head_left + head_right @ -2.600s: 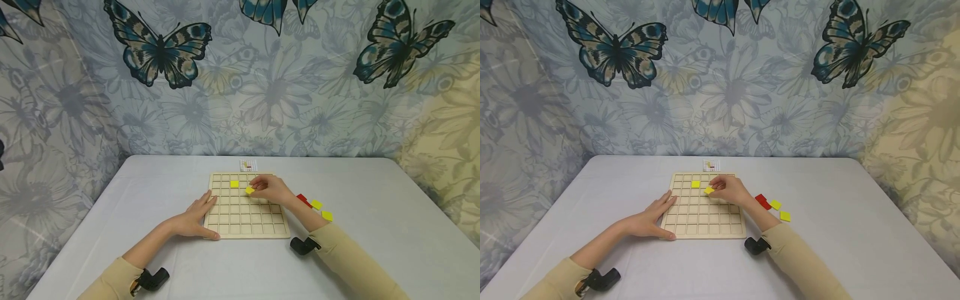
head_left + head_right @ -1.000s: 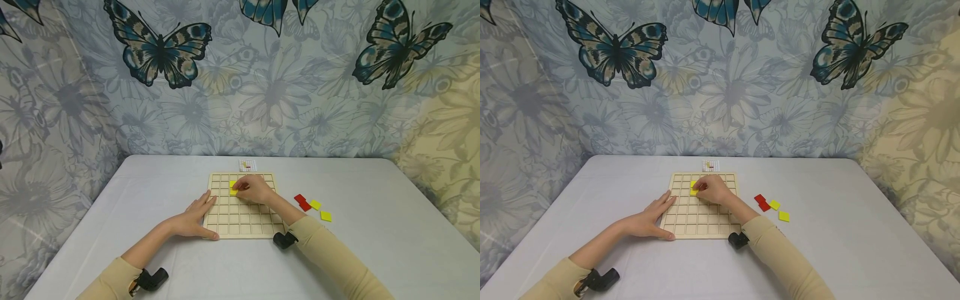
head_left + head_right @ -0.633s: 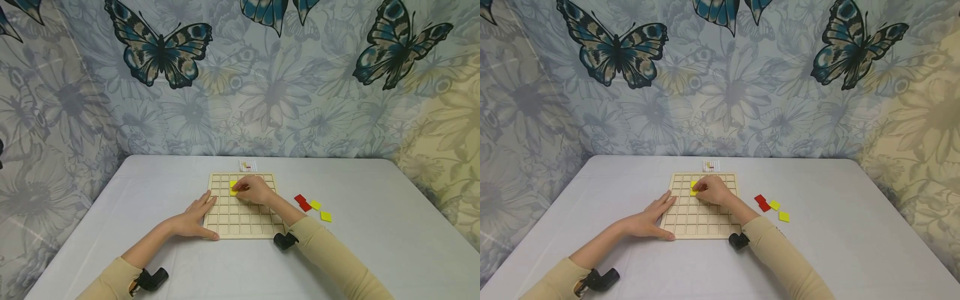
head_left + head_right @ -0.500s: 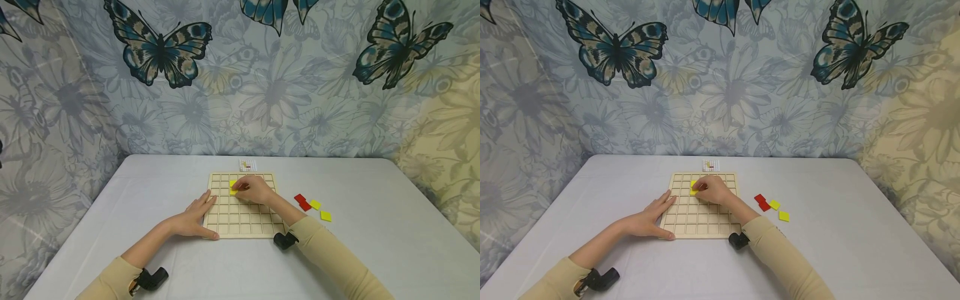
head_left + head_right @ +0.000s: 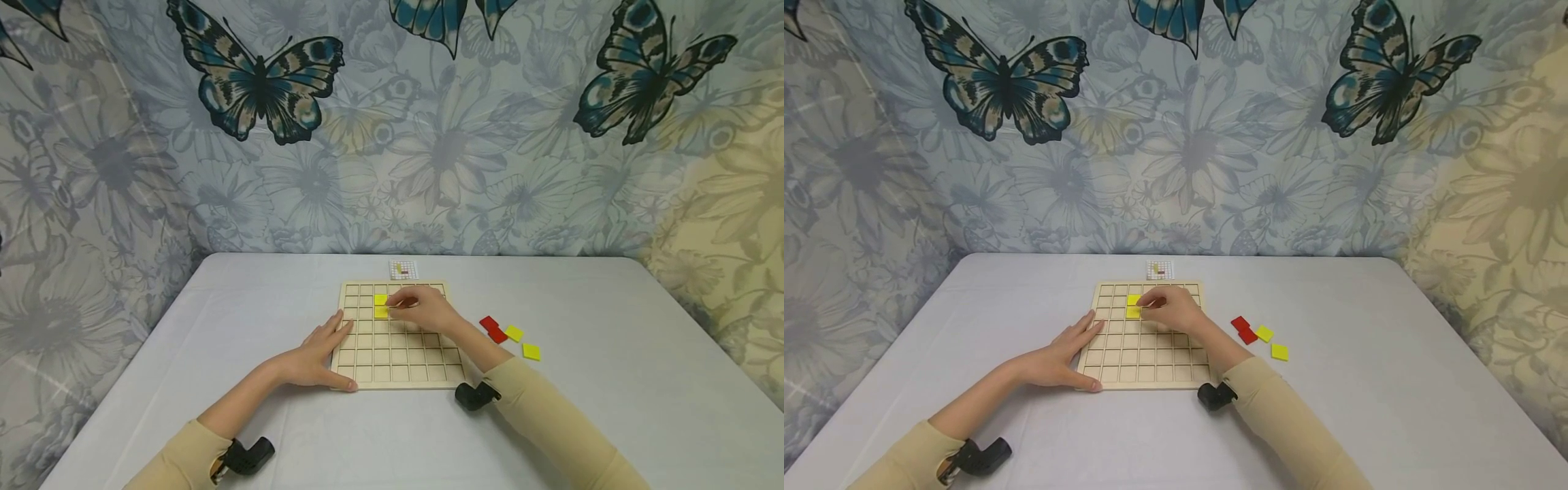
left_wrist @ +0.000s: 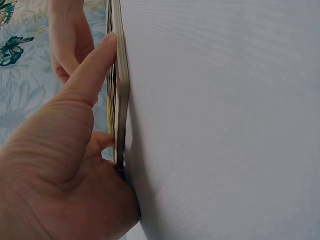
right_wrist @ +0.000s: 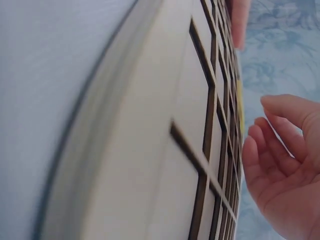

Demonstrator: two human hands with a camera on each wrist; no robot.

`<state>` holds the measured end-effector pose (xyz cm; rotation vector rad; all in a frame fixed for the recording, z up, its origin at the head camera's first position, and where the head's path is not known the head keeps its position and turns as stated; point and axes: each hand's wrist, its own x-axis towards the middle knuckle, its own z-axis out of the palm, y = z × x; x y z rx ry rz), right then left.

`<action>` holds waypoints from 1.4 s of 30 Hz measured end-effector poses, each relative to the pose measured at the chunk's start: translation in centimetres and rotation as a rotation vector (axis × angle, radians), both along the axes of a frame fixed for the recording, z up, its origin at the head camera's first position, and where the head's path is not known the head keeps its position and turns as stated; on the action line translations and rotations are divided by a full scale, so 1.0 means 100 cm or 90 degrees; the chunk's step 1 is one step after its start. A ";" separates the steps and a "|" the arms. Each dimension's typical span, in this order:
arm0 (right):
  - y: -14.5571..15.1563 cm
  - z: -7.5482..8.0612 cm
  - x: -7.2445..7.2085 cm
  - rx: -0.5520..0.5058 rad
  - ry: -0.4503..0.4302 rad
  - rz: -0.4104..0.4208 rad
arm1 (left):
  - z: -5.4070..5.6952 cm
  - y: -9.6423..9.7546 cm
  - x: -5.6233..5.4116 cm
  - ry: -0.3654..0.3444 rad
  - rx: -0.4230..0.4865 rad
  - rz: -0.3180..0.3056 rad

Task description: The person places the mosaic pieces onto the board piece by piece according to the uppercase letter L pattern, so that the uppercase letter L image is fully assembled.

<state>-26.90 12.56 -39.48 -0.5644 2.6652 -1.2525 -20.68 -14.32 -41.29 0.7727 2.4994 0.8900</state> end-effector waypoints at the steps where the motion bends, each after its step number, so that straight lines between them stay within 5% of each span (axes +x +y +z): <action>1: 0.003 0.000 0.001 -0.005 -0.008 -0.011 | 0.000 0.000 0.000 0.000 0.001 0.000; 20: 0.077 0.000 0.016 -0.087 -0.071 -0.121 | 0.000 0.000 0.001 0.000 -0.008 0.010; 42: 0.156 0.014 0.042 -0.002 -0.072 -0.178 | -0.001 0.002 0.001 -0.007 -0.006 0.014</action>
